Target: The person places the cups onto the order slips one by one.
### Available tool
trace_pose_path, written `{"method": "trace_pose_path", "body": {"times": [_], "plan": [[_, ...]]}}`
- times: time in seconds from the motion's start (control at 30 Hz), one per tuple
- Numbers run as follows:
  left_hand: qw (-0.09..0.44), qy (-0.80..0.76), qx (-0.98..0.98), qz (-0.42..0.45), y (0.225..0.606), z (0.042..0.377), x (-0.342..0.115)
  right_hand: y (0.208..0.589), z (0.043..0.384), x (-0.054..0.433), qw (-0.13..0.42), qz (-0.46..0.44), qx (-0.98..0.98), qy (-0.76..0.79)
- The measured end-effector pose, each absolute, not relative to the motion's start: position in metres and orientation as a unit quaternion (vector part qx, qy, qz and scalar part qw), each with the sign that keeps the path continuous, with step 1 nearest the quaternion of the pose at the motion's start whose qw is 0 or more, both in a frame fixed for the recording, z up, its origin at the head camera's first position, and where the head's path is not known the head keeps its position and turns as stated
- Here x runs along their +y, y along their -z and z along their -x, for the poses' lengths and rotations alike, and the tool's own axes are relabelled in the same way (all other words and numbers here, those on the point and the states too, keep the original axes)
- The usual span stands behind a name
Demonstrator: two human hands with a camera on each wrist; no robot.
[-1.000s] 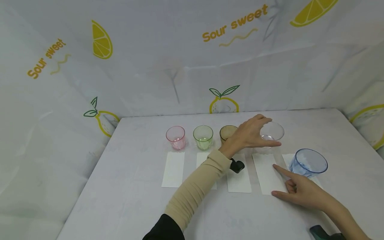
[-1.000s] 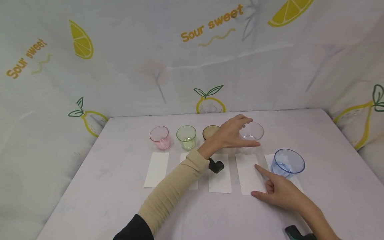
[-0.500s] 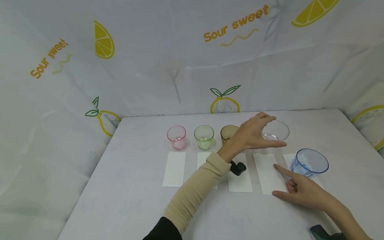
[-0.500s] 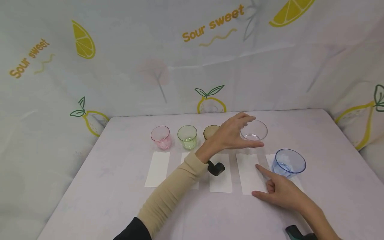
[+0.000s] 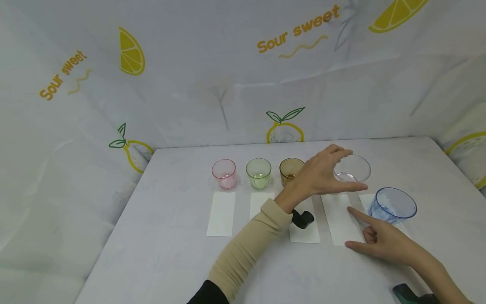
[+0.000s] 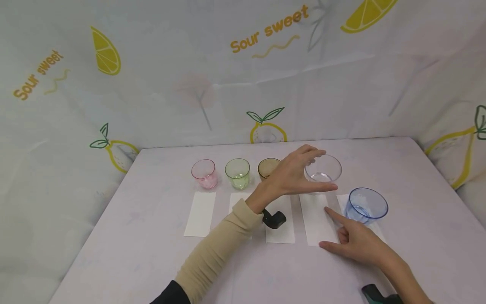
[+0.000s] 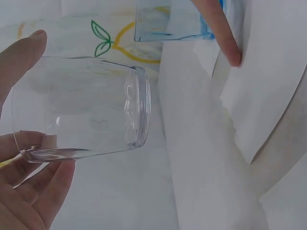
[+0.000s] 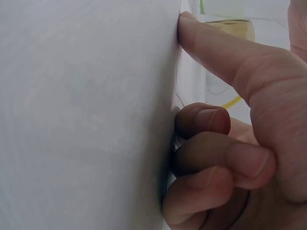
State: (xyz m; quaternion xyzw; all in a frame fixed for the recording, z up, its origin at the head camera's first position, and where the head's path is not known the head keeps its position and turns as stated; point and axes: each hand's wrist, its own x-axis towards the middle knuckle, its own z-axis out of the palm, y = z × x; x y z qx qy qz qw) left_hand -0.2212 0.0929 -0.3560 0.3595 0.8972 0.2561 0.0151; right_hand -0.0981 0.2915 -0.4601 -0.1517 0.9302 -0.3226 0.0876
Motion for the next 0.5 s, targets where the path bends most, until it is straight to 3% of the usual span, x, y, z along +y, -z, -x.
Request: {"method": "trace_pose_path", "body": {"times": [0.5], "plan": [[0.013,-0.261,0.898,-0.354,0.359,0.203,0.088,0.46,0.098,0.291,0.09,0.147,0.931,0.321]]}}
